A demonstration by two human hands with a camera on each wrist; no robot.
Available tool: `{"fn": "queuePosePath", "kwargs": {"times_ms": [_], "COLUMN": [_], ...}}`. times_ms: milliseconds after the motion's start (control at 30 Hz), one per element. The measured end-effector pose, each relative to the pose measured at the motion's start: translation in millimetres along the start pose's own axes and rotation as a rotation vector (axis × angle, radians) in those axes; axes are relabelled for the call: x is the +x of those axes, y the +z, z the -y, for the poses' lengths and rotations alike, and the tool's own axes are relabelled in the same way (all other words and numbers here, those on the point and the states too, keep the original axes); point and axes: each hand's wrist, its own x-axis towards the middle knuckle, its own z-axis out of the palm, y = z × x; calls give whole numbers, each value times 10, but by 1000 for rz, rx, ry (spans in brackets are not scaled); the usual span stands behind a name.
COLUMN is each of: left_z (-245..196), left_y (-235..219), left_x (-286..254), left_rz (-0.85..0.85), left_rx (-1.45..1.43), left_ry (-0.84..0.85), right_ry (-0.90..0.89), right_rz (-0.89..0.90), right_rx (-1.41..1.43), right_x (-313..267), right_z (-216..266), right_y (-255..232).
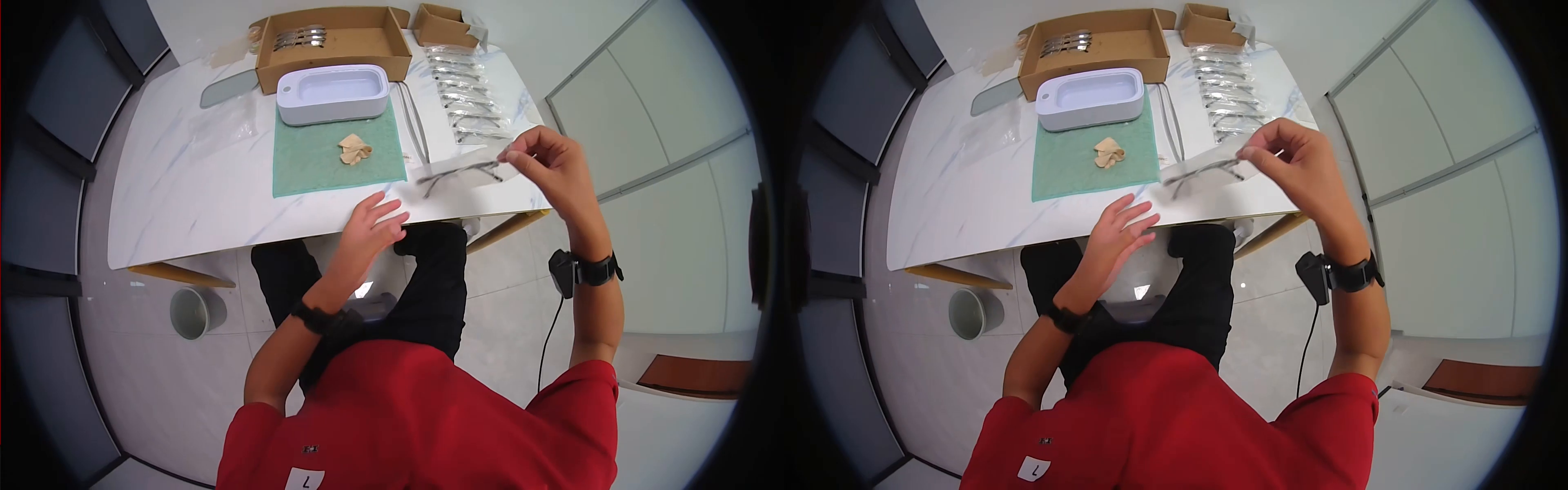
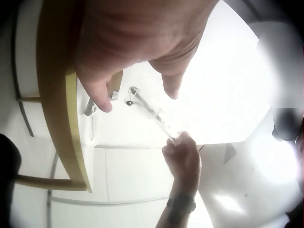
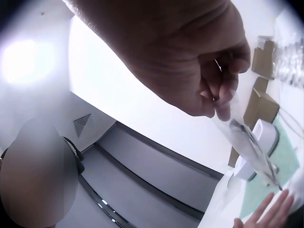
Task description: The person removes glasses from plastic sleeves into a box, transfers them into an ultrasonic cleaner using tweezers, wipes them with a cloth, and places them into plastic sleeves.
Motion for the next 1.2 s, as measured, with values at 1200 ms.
{"fn": "queuePosePath", "kwargs": {"times_ms": [1200], "left_z": [-112], "left_y": [-64], "left_x": [6], "left_rz": [-14], "left_rx": [47], "left_ry": [-9], "right_ry": [157], "right_rz": [318], "right_rx": [257], "right_x": [47], "right_z": [-477], "right_y": [693]}}
